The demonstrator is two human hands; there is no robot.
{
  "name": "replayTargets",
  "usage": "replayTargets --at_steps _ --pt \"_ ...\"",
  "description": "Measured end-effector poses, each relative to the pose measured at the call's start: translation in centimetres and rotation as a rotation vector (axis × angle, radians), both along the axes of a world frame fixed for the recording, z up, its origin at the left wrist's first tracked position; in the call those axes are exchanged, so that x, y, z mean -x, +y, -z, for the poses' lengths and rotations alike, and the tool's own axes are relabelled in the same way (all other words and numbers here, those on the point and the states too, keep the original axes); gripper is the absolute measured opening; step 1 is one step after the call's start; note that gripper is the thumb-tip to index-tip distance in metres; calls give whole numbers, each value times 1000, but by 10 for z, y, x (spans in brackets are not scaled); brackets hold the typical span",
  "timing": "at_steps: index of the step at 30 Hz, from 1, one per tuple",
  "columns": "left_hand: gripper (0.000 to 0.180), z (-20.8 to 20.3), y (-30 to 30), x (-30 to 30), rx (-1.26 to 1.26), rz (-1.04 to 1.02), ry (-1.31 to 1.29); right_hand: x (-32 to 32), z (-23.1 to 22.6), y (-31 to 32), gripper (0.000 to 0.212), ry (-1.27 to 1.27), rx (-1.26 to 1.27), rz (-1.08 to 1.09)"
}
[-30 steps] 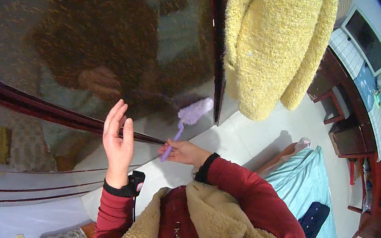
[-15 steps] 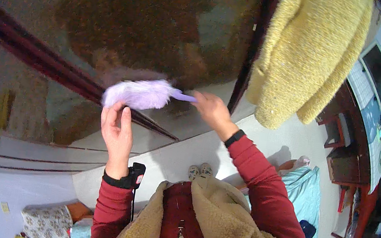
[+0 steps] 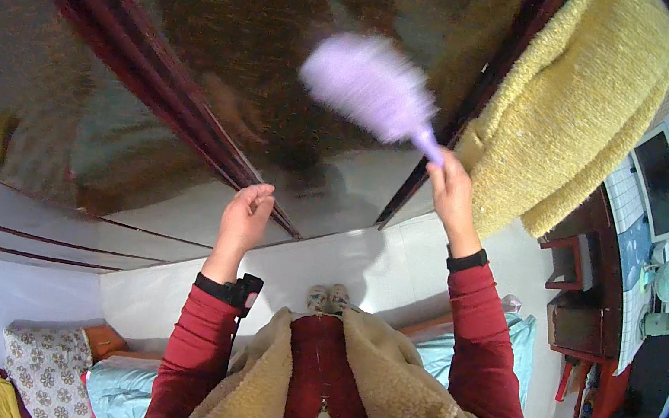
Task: The person uses a purple duster to wipe the surface of a dark wooden wardrobe and the adjacent wall in a bedroom. They repeatedly sweep the duster across the wardrobe doors and side panels, occasionally moving to the nearby wall and back.
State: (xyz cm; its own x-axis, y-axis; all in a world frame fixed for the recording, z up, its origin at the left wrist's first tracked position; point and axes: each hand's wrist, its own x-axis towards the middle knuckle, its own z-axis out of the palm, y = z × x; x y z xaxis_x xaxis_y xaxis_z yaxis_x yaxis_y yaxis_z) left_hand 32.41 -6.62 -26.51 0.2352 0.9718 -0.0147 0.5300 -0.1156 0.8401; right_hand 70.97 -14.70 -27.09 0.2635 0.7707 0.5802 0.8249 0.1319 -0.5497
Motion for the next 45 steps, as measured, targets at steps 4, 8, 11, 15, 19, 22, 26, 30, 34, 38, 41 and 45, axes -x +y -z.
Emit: replayTargets --at_steps 4,8,11,15,19,22,26,30,34,38,41,45 --pt "32 -10 4 -10 21 36 -104 4 22 18 23 653 -49 -118" --pt "33 -11 5 -13 7 53 -57 20 102 4 28 11 172 148" --pt "33 -6 8 -6 4 55 -34 0 139 -34 25 -287 823 153" --pt "33 2 14 4 7 41 -21 -14 127 -58 20 -190 667 134" --pt "33 8 18 -5 7 70 -91 4 85 -43 26 193 184 114" --pt "32 6 17 -15 8 101 -90 31 79 -16 25 626 38 86" --pt "32 -3 16 -14 -76 198 -87 78 125 7 22 282 245 8" --pt "33 1 24 -10 49 208 -127 147 186 -8 15 1349 646 -74" --pt "33 18 36 2 104 231 -52 195 190 -9 24 2282 663 -466" --pt "32 37 58 4 109 247 -97 232 132 15 30 2301 506 -818" --pt "32 36 69 1 147 280 -52 234 70 16 29 1638 390 -778" --pt "29 12 66 -14 107 331 -85 184 -26 19 27 716 152 -430"
